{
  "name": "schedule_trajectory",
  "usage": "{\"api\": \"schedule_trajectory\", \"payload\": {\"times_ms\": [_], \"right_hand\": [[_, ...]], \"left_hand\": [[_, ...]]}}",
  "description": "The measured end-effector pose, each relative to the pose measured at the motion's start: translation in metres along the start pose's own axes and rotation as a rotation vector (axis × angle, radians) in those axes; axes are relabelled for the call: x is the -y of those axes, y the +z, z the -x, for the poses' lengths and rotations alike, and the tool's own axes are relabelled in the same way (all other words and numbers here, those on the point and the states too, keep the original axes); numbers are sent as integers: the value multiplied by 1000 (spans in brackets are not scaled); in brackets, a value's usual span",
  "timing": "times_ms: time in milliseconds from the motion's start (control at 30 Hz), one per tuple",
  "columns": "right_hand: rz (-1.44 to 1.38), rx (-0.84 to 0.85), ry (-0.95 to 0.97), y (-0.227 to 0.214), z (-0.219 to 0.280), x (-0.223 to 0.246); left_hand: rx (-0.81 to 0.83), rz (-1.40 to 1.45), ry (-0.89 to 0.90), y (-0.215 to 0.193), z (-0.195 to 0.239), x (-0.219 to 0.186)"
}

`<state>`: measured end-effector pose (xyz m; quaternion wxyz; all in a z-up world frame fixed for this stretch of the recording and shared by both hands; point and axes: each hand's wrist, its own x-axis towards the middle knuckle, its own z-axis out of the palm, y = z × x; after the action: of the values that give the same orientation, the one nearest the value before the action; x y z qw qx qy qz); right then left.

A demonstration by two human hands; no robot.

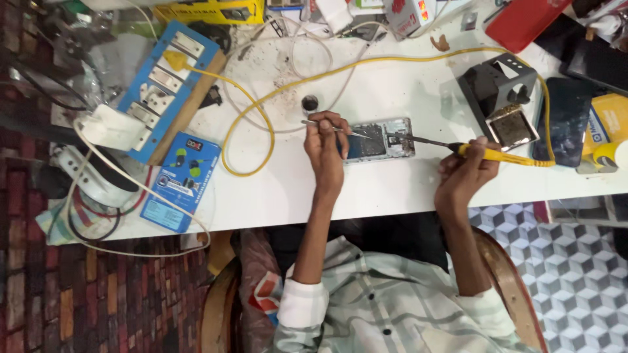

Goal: The person uses a soldering iron and a small tool to work on the internal components of a disassembled mobile phone. They repeatedly apply heat and manipulate parts on the circuit board while the phone remains open on the workbench.

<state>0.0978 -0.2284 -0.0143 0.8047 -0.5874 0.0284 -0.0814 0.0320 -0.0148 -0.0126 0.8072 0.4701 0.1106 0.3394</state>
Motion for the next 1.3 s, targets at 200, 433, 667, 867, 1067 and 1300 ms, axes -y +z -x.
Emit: {"api": "schedule_trajectory", "payload": {"times_ms": [200, 433, 667, 867, 1067, 1300], "right_hand": [[-30, 0, 55, -8, -4, -7], [-78, -31, 0, -5, -2, -2], [-5, 59, 38, -4, -2, 5], [58, 181, 116, -10, 0, 18], [170, 137, 152, -6, 2, 20], [231, 123, 68, 1, 6, 18]], "left_hand": [[130, -80, -23, -3, -11, 6], [269, -233, -49, -9, -11, 0], [368, -323, -25, -15, -11, -6], [410, -333, -4, -22, -12, -11], [478, -261, 73, -21, -11, -9], [442, -341, -5, -20, -12, -10]]}}
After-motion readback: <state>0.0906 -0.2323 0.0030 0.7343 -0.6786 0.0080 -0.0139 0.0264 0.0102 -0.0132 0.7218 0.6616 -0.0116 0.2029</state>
